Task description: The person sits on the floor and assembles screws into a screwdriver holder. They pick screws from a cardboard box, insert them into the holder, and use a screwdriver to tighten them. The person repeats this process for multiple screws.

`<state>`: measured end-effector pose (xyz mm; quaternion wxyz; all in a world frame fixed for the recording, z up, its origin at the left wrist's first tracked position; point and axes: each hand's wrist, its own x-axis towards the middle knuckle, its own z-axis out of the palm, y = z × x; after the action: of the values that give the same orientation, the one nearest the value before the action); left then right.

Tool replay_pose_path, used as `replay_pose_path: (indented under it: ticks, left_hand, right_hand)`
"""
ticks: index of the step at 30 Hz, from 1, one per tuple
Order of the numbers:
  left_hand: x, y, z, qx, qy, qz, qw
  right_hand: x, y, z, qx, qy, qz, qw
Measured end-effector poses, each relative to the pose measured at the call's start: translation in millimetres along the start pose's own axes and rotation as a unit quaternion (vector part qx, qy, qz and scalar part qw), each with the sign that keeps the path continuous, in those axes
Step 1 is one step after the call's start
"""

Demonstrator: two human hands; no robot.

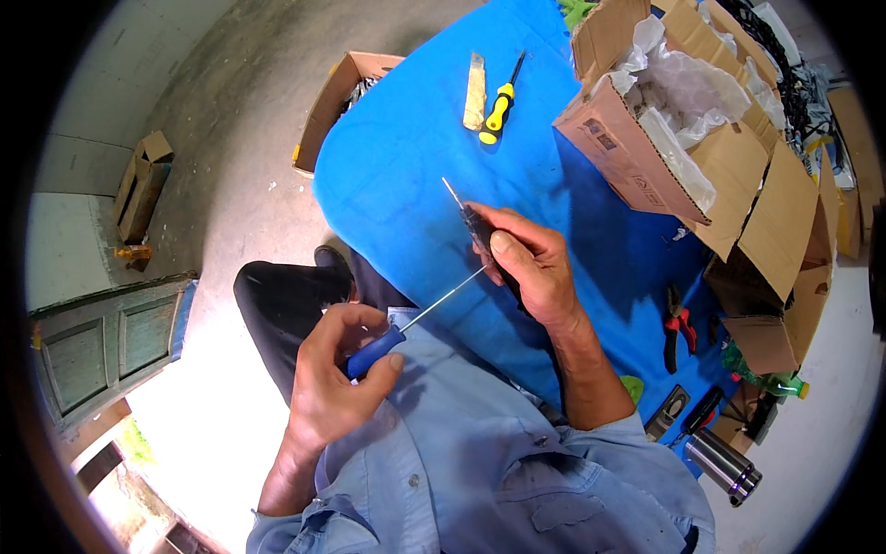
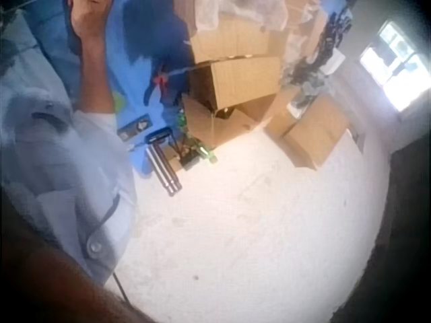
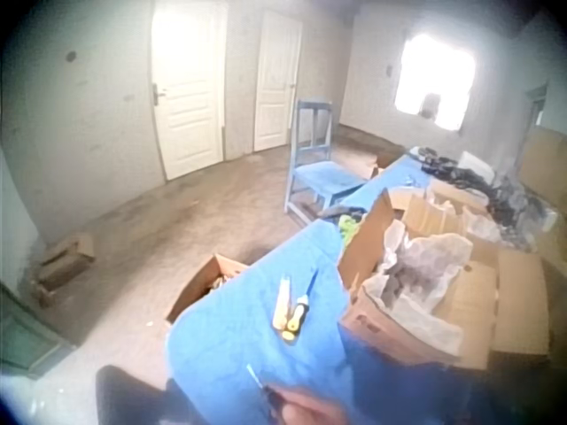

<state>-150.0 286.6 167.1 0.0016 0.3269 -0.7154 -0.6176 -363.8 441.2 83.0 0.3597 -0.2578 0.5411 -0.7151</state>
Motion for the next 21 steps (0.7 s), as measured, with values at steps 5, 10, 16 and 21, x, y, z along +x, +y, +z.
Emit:
replay_pose_path:
  ticks: [5, 10, 16, 21]
  left_hand:
    - [-3, -10, 0, 0.083, 0.009, 0.085, 0.993]
    - [-3, -12, 0, 0.179, 0.031, 0.2, 0.963]
    - [-6, -16, 6, 0.273, 0.07, 0.299, 0.912]
    - [-5, -11, 7, 0.328, 0.067, 0.295, 0.895]
  right_hand:
    - [0, 0, 0, 0.002, -0.002, 0.003, 1.0]
    - [0, 1, 0, 0.008, 0.007, 0.008, 1.0]
    - [0, 1, 0, 0.014, 0.011, 0.014, 1.0]
    - [-1, -1, 1, 0.01, 0.016, 0.02, 1.0]
